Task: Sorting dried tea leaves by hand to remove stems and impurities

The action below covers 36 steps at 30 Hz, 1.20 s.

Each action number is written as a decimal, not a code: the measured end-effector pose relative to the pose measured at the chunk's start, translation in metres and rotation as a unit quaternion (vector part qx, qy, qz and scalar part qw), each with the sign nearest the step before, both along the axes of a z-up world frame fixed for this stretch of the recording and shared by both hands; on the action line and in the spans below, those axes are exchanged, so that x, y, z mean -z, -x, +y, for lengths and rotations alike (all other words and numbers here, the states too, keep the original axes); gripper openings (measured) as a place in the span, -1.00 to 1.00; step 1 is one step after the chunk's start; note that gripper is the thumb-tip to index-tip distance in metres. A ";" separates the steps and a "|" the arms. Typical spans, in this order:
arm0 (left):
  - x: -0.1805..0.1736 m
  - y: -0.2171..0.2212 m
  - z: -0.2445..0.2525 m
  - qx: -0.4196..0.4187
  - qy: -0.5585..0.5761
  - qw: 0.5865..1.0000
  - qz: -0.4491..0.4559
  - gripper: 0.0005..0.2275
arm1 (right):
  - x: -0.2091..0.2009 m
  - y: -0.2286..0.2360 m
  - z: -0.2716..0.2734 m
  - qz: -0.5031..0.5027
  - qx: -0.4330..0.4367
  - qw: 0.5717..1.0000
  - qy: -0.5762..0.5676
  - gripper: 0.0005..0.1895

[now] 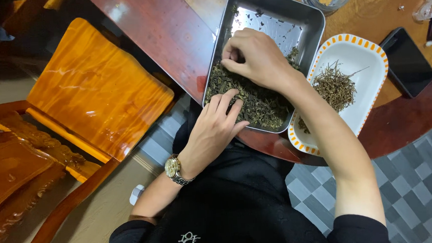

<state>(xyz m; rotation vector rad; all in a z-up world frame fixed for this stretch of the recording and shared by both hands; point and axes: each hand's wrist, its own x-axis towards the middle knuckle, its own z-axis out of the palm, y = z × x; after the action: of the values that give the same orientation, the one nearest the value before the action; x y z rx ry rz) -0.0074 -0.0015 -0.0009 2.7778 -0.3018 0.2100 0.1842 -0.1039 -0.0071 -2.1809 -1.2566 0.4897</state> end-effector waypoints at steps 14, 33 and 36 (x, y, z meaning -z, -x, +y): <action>0.015 -0.016 0.011 -0.055 0.203 0.972 -0.109 -0.77 | -0.029 0.040 -0.049 0.017 0.052 0.991 -0.123 -0.87; 0.005 -0.038 -0.012 0.097 0.000 0.989 -0.115 -0.91 | -0.022 0.111 -0.205 -0.158 0.261 0.946 -0.110 -0.89; -0.003 -0.057 -0.002 0.074 0.059 0.994 -0.053 -0.88 | -0.020 0.118 -0.226 -0.148 0.308 0.932 -0.121 -0.85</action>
<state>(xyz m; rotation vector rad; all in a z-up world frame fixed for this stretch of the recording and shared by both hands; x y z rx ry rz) 0.0493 -0.0033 0.0023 2.6187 -0.5035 0.3289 0.0657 -0.3294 0.0126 -2.3233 -0.6504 -0.2445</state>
